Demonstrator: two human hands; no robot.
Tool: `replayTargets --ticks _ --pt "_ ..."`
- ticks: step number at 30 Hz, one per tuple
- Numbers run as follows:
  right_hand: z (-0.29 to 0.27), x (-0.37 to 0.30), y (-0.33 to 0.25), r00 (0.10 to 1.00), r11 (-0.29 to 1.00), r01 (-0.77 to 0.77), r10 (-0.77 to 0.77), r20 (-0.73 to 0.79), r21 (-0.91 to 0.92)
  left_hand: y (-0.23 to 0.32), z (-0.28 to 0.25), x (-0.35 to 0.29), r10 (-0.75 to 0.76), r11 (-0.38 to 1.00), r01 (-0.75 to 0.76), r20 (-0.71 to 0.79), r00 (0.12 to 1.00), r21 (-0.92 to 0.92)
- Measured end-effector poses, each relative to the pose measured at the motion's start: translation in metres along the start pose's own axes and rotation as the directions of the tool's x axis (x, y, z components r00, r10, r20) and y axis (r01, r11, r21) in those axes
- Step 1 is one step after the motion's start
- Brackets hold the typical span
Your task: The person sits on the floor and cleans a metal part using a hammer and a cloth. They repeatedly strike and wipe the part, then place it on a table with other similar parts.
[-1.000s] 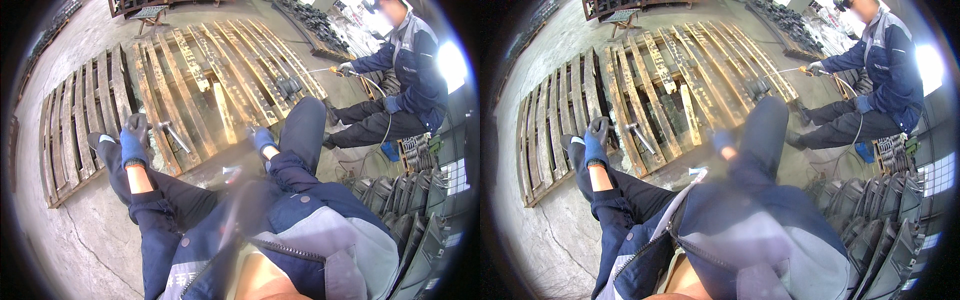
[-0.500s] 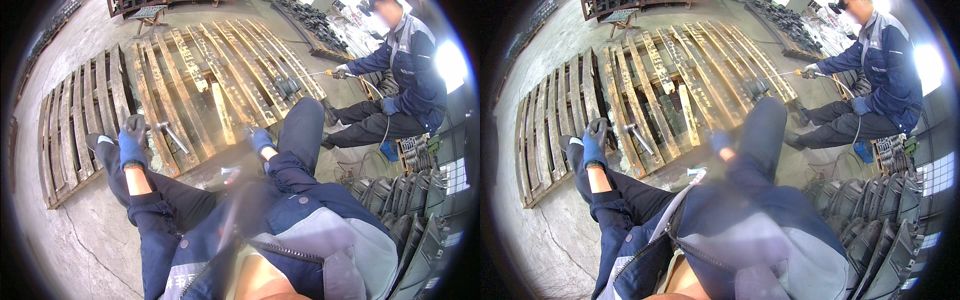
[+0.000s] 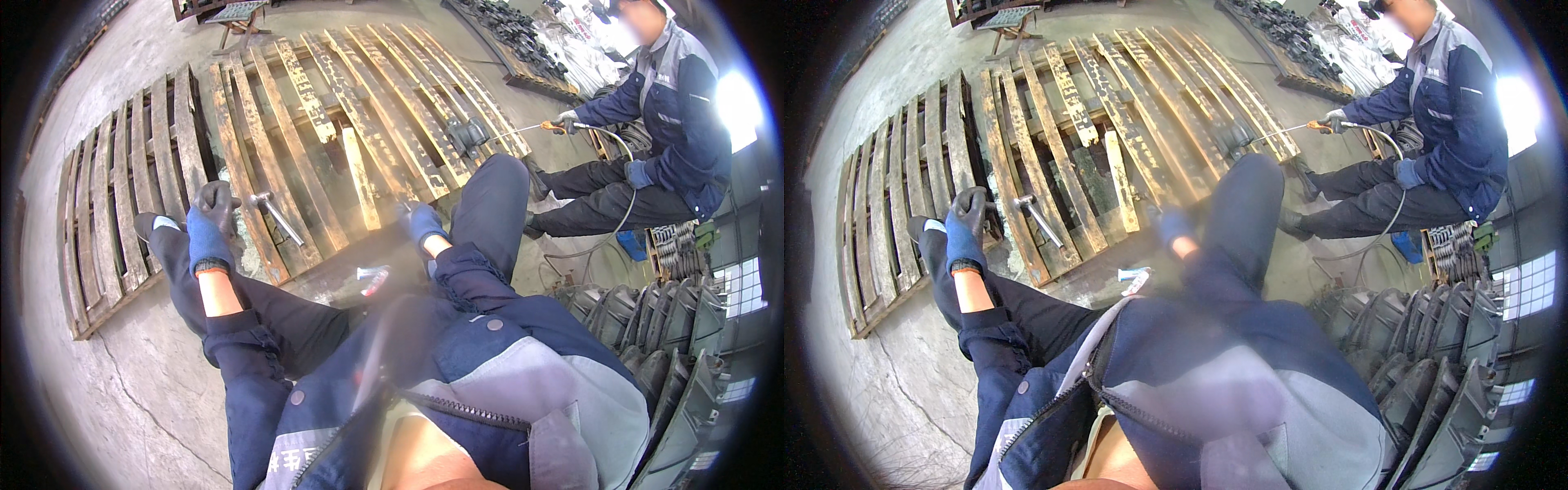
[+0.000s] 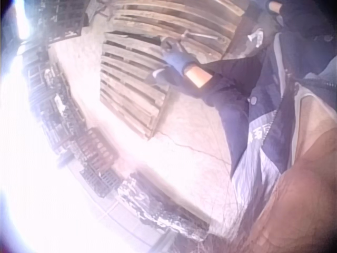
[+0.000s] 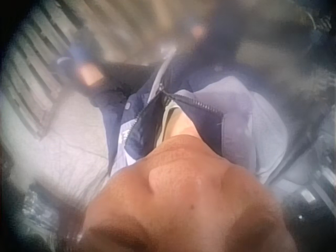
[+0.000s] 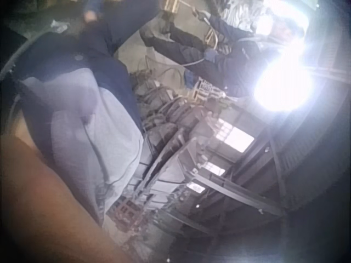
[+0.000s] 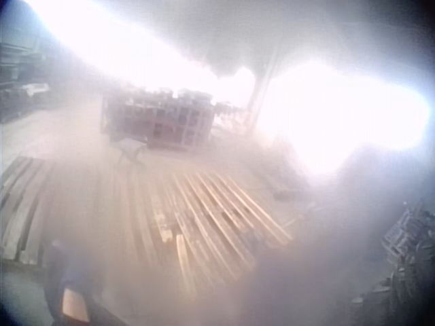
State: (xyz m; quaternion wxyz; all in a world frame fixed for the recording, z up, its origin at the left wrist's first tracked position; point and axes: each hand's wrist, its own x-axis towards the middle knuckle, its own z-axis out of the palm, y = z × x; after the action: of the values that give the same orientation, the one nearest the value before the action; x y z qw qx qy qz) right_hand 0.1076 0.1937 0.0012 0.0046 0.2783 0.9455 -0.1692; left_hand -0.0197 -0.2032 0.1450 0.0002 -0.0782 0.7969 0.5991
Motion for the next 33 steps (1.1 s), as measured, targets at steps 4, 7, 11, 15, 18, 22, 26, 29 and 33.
replayTargets --ticks 4,7,11,15,18,22,26,29,33 --pt "-0.017 -0.004 -0.013 0.994 0.996 -0.088 0.087 0.072 0.006 -0.003 0.0 0.002 0.054 0.998 -0.055 0.007 0.998 0.034" --pt "-0.023 -0.006 -0.018 0.991 0.994 -0.104 0.105 0.081 -0.017 -0.013 0.003 0.007 0.139 0.99 -0.139 0.007 0.99 0.038" --pt "-0.022 -0.005 -0.016 0.991 0.996 -0.089 0.086 0.103 0.02 -0.023 0.003 0.015 0.175 0.981 -0.176 0.019 0.984 0.076" --pt "-0.018 -0.002 -0.013 0.985 0.995 -0.094 0.098 0.139 -0.041 -0.023 0.003 0.018 0.145 0.984 -0.147 0.03 0.989 0.104" --pt "-0.017 -0.001 -0.013 0.985 0.996 -0.082 0.084 0.153 -0.023 -0.022 0.004 0.016 0.113 0.992 -0.115 0.032 0.993 0.059" --pt "-0.019 -0.001 -0.011 0.986 0.998 -0.032 0.042 0.162 -0.059 -0.022 0.007 0.013 0.135 0.99 -0.135 0.003 0.991 0.037" --pt "-0.019 -0.002 -0.01 0.986 0.999 -0.023 0.029 0.167 -0.04 -0.017 0.008 0.012 0.17 0.984 -0.17 0.006 0.985 0.053" --pt "-0.018 -0.003 -0.013 0.993 0.997 -0.002 0.012 0.118 -0.083 -0.013 0.006 0.01 0.066 0.996 -0.068 0.024 0.997 0.063" --pt "-0.019 -0.006 -0.018 0.993 0.996 -0.03 0.039 0.11 -0.078 -0.011 0.006 0.011 0.08 0.995 -0.082 0.036 0.996 0.063"
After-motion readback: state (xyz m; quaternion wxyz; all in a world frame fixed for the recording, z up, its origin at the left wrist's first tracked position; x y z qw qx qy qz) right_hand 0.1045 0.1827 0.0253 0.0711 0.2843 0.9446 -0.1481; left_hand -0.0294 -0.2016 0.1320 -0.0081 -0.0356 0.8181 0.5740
